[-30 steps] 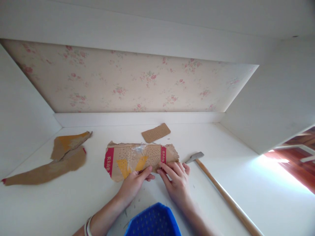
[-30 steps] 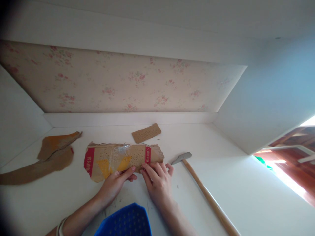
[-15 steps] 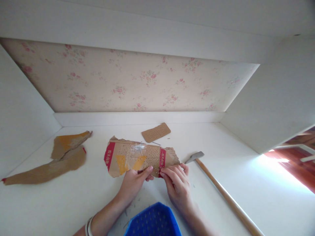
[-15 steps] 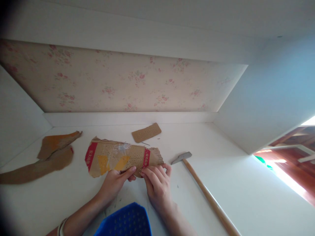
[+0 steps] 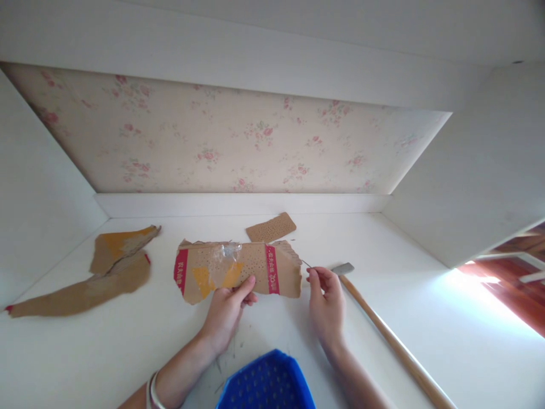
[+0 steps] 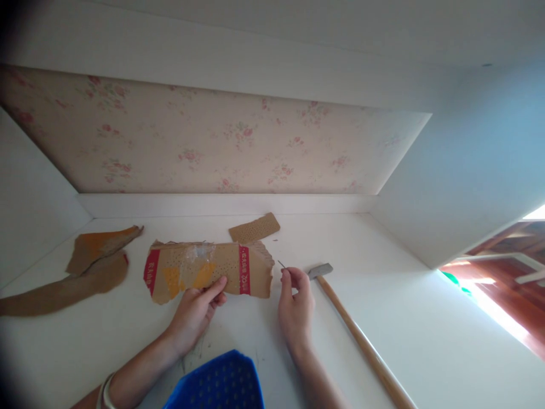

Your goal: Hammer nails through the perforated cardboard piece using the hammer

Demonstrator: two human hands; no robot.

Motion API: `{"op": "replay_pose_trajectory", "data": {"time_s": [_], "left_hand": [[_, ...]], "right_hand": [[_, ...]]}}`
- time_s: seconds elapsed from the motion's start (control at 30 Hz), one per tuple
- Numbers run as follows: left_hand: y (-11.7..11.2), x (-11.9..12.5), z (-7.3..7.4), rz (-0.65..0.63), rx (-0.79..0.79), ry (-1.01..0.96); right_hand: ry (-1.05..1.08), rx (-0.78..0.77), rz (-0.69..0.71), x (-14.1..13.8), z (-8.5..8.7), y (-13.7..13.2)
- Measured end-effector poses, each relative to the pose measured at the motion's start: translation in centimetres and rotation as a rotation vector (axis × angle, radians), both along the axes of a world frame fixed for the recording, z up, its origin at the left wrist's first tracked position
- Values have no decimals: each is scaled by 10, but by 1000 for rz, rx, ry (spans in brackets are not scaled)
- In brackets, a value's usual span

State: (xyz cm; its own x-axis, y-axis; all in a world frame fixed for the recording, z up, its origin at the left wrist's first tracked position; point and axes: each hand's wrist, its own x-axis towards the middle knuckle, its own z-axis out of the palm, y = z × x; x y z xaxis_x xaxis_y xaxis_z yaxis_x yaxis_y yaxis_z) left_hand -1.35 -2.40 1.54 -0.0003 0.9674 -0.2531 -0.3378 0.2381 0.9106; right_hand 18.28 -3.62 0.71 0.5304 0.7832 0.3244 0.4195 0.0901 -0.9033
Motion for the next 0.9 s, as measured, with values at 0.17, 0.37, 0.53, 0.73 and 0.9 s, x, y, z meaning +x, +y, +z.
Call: {"op": "replay_pose_trajectory", "data": {"time_s": [0.17, 0.37, 0.53, 0.73, 0.9], "left_hand": [[3, 3, 6, 108, -72, -206], [8, -3, 8, 360, -26, -348], [8, -4, 11, 360, 8, -385], [8, -3, 12, 358, -3, -375], [8, -4, 8, 318, -26, -345]], "right_hand": [[-382, -136, 220, 0, -6, 0], [-504, -136, 302, -2, -5, -3], [-548, -133, 315, -2, -4, -3], [-486, -113, 306, -2, -8, -2], [-405, -97, 240, 0, -12, 3]]}}
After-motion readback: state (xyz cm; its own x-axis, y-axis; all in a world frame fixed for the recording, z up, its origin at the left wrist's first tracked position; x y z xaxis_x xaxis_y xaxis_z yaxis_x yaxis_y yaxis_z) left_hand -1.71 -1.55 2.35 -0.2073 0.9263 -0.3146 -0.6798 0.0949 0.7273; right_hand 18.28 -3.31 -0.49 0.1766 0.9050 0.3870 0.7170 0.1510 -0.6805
